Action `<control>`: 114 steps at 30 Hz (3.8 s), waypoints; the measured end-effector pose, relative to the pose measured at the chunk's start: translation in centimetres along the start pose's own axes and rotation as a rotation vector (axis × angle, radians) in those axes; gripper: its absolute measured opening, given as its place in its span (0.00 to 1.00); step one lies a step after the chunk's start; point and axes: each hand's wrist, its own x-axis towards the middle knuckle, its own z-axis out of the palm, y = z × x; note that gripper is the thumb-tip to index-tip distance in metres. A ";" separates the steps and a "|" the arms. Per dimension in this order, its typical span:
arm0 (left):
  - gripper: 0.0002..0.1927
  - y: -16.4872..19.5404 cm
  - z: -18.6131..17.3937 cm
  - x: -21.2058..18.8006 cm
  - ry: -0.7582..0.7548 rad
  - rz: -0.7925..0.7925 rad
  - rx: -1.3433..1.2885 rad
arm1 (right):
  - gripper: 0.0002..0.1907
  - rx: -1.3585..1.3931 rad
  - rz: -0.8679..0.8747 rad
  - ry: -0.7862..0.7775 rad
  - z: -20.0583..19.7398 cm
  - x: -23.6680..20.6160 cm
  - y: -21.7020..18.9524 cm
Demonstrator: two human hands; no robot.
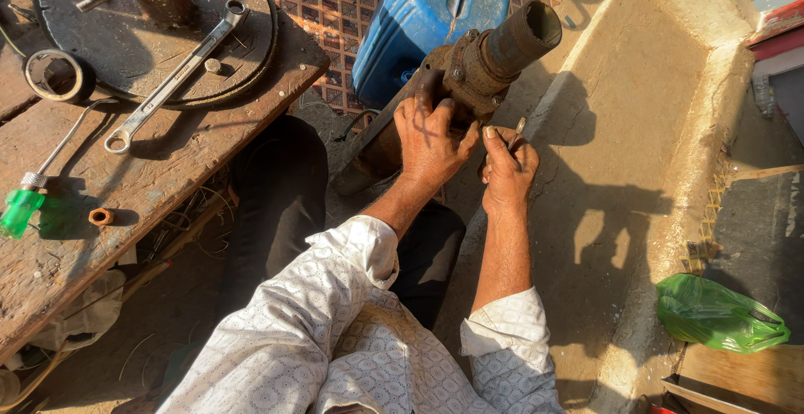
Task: The person sits on the ground holding a rusty cylindrical pump assembly and uses a wrench to loosen and turn bolts on its flange, repositioning the unit repeatedly while working on different fasteners around the housing.
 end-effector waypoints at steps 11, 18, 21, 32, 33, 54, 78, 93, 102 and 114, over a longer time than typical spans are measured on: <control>0.16 0.3 -0.6 -0.2 0.007 0.019 -0.042 | 0.14 -0.017 0.003 0.004 -0.3 -0.2 0.2; 0.17 0.2 -0.3 -0.3 0.032 0.049 -0.037 | 0.15 -0.001 -0.006 0.002 -0.6 -0.2 0.2; 0.16 0.2 -0.4 -0.3 0.065 0.078 -0.027 | 0.15 -0.023 0.010 0.024 -0.6 -0.2 0.2; 0.15 0.8 -1.2 0.1 0.032 0.062 -0.051 | 0.14 -0.037 0.000 0.003 -0.5 -0.1 0.1; 0.16 0.9 -1.2 0.2 0.015 0.042 -0.051 | 0.14 -0.049 0.005 0.011 -0.4 -0.1 0.1; 0.16 0.3 -0.4 -0.6 0.027 0.059 -0.079 | 0.14 -0.034 0.020 0.000 -0.7 -0.3 1.1; 0.17 -0.7 -2.4 -0.6 -0.084 0.175 -0.203 | 0.13 -0.077 0.016 -0.135 -0.1 -1.0 -1.8; 0.33 0.2 -10.3 0.7 -0.300 0.357 -0.065 | 0.07 0.018 0.045 -0.106 -1.2 -1.1 -0.6; 0.16 -1.6 -35.2 -7.8 -0.022 0.105 0.302 | 0.06 0.235 -0.088 -0.099 -3.9 -2.3 1.9; 0.15 -3.4 -40.7 -8.1 -0.036 -0.178 0.737 | 0.04 0.223 -0.054 -0.249 0.7 -4.7 3.2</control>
